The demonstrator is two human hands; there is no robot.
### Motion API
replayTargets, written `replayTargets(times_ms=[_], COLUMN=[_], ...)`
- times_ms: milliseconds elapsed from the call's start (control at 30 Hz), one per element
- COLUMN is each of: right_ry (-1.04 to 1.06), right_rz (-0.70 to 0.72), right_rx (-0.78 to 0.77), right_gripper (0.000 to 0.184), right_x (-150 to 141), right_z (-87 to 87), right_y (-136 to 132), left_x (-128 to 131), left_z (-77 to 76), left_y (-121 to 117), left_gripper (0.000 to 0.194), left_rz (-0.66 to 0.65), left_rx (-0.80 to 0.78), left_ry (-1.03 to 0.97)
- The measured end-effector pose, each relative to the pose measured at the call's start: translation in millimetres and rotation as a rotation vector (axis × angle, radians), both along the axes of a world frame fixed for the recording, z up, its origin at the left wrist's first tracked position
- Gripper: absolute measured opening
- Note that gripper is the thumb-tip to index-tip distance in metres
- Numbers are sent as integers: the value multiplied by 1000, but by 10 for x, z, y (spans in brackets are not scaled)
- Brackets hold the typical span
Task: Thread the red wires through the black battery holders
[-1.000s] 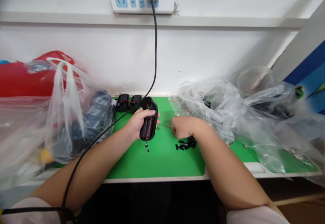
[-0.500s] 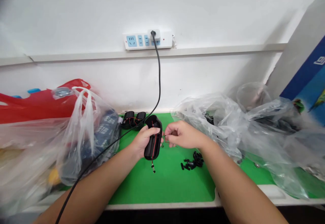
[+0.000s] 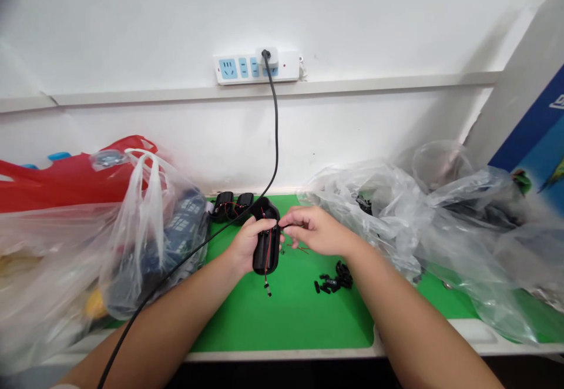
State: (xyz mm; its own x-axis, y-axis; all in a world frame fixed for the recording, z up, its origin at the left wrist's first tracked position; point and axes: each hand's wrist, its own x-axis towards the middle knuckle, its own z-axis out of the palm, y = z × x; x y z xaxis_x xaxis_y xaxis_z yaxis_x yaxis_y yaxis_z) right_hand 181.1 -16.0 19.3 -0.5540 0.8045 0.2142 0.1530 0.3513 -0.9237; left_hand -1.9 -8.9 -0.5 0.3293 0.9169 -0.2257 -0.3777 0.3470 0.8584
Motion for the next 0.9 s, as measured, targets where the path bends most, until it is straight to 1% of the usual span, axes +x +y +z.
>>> replayTargets(times_ms=[133,267,367,500,567,633,733,800,833,900], right_ry=[-64,-87,-113,-72,-44,-35,-21,7,29,103], right_rz=[-79,-130,-144,-118,-99,-95,-128,-159,-172,-194], right_rx=[10,-24,-5,1,30,90,181,201,186,95], right_gripper=[18,17,17,16,15,14,14,15,15,15], right_x=[-40,-58,-53,-58,-69,-86,-126,-160,-177,-206], right_z=[13,-16,-43,-43,-32,-21,-25,-52,-72,-116], right_y=[-24,-27,-11,-2,-2,0,8,17,23,37], left_x=[-6,3,12,18,17,14,7,6,6,10], left_z=[30,50,36,16,14,15,16,18,21,29], left_y=[-14,-32,-33,-29,-26,-22,-16,-15,-17,-23], left_gripper=[31,32,34,36,35,36,36,37,37,37], left_rz=[9,40,57,72,85,93,93,101,107,116], left_rx=[4,-19,-7,31,37,44,49,51,55,67], left_ry=[-37,-1,19,27,24,18,22,28,28,24])
